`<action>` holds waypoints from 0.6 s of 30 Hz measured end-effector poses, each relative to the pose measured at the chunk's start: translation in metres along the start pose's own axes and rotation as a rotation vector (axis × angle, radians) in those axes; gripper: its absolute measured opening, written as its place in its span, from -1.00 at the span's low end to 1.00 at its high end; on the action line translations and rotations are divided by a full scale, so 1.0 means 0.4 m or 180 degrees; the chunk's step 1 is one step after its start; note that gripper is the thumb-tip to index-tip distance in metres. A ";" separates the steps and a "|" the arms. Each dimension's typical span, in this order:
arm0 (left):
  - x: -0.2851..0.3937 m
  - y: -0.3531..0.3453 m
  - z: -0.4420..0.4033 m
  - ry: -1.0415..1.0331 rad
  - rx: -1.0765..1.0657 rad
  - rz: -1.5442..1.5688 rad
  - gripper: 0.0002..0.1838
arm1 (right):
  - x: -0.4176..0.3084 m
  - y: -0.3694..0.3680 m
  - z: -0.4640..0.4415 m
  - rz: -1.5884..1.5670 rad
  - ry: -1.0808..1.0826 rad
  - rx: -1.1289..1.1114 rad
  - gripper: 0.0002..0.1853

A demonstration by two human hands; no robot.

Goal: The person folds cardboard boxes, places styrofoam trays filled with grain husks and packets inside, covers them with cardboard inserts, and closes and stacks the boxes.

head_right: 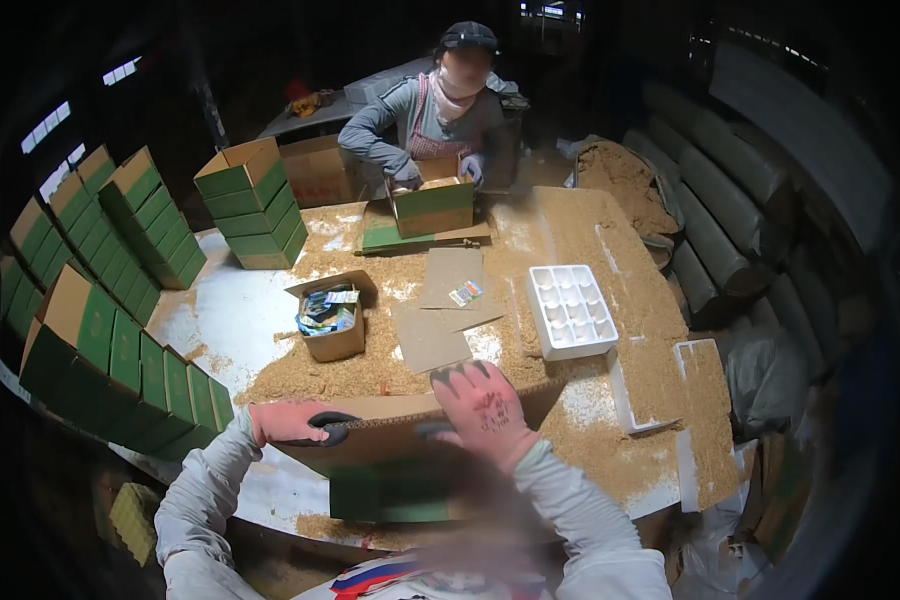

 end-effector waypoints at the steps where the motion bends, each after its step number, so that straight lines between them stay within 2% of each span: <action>1: -0.017 -0.009 -0.011 -0.0022 -0.0092 0.0190 -0.44 | -0.019 0.016 0.026 0.0211 0.0258 0.0206 -0.21; 2: -0.033 -0.029 -0.021 -0.0044 -0.0204 0.0410 -0.45 | -0.036 0.039 0.046 0.0389 0.0353 0.0319 -0.21; 3: -0.058 -0.036 -0.033 0.0242 -0.0356 0.1012 -0.44 | -0.052 0.047 0.068 0.0421 0.0383 0.0344 -0.24; 5: 0.009 0.001 -0.015 0.1003 -0.0245 0.1271 -0.45 | -0.082 0.050 0.112 0.0487 0.0450 0.0449 -0.28; 6: -0.002 0.003 -0.027 0.0770 0.0068 0.0856 -0.46 | -0.090 0.053 0.134 0.0476 0.0584 0.0399 -0.38; 9: 0.070 0.052 -0.012 0.0685 0.0486 -0.0242 -0.49 | -0.050 0.033 0.210 0.0268 0.1139 0.0236 -0.60; 10: 0.036 0.047 -0.023 0.0330 0.1026 -0.1137 -0.52 | -0.032 0.041 0.226 -0.0010 0.1271 0.0202 -0.67; 13: 0.096 0.172 0.029 0.1236 0.1133 -0.1187 -0.51 | -0.007 0.133 0.184 -0.0576 0.1422 -0.0006 -0.84; 14: 0.082 0.179 0.040 0.1653 0.1568 -0.0918 -0.46 | 0.003 0.154 0.158 -0.0915 0.1510 -0.0077 -0.89; 15: 0.097 0.161 0.011 0.0807 0.1967 -0.1530 -0.49 | 0.003 0.161 0.143 -0.1271 0.1584 -0.0140 -0.90; 16: 0.105 0.114 -0.031 -0.0062 0.2312 -0.2128 -0.50 | 0.023 0.076 0.120 -0.1247 0.1675 -0.0410 -0.93; 17: 0.118 0.061 -0.065 -0.0962 0.2613 -0.2717 -0.52 | 0.034 -0.004 0.094 -0.1794 0.1779 -0.0553 -0.81; 18: 0.157 0.001 -0.126 -0.1795 0.1980 -0.2689 -0.47 | 0.006 -0.082 0.067 -0.1675 0.1757 -0.1084 -0.81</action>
Point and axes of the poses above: each hand's wrist, its own z-axis away from the middle knuckle, its own y-axis out of the back of the hand, x = y × z, the point moved 3 cm from there along -z, towards the middle knuckle, and after that the axes turned 5 degrees about -z, right-handed, at the moved point
